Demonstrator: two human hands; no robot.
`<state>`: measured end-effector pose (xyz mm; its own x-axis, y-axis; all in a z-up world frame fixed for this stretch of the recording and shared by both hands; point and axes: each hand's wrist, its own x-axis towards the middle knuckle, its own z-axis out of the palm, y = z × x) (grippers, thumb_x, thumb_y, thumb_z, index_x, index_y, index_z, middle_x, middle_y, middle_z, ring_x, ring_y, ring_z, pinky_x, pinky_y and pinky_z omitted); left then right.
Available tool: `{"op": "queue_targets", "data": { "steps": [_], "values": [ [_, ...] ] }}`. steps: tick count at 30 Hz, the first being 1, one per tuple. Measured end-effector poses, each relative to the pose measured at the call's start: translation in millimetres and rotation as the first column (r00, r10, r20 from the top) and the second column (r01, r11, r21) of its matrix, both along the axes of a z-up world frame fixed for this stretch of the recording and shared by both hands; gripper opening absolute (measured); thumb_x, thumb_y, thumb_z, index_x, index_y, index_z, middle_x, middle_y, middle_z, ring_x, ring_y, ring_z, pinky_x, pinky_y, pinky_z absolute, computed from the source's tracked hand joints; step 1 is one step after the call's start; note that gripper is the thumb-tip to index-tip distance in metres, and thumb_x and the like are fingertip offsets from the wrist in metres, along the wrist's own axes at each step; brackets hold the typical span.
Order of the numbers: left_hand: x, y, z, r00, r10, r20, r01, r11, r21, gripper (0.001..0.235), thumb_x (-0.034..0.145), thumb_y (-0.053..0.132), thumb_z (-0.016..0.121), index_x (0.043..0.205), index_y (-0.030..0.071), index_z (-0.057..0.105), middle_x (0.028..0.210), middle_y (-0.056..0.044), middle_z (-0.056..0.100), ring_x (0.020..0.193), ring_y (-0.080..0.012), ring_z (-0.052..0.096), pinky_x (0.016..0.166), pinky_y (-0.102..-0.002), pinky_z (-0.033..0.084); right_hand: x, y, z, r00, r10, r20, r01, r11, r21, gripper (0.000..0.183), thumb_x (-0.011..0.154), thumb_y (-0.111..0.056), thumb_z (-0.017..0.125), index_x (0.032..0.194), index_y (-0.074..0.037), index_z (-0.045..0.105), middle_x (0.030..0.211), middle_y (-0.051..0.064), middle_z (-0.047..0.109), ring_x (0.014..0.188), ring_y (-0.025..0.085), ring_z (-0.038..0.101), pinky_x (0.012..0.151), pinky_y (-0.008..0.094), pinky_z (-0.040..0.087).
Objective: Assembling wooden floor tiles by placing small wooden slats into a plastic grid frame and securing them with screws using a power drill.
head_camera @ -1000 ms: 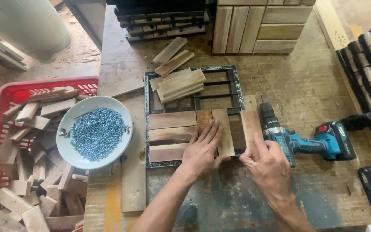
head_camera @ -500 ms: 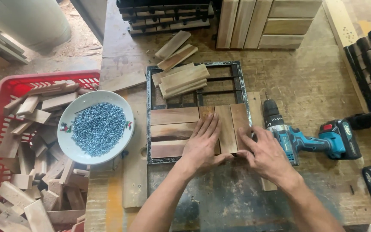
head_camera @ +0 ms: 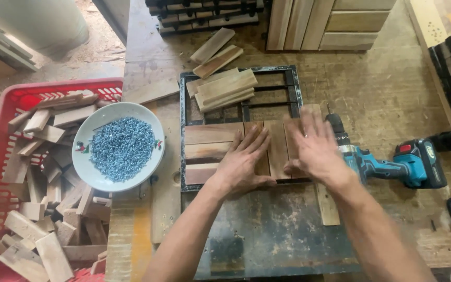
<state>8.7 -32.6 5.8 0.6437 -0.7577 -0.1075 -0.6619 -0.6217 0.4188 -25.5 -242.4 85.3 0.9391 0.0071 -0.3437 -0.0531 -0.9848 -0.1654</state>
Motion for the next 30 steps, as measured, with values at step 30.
{"op": "queue_targets", "data": {
  "steps": [30],
  "values": [
    [23.5, 52.8, 15.5, 0.859, 0.492, 0.140, -0.490, 0.870, -0.050, 0.084, 0.095, 0.070, 0.047, 0.150, 0.007, 0.048, 0.157, -0.013, 0.046, 0.151, -0.0288, 0.034, 0.126, -0.053, 0.018, 44.9, -1.2, -75.9, 0.961, -0.010, 0.277, -0.027, 0.991, 0.130, 0.079, 0.097, -0.063, 0.057, 0.153, -0.008, 0.051, 0.141, 0.023, 0.061, 0.132, 0.041, 0.057, 0.113, 0.056, 0.044]
  ]
}}
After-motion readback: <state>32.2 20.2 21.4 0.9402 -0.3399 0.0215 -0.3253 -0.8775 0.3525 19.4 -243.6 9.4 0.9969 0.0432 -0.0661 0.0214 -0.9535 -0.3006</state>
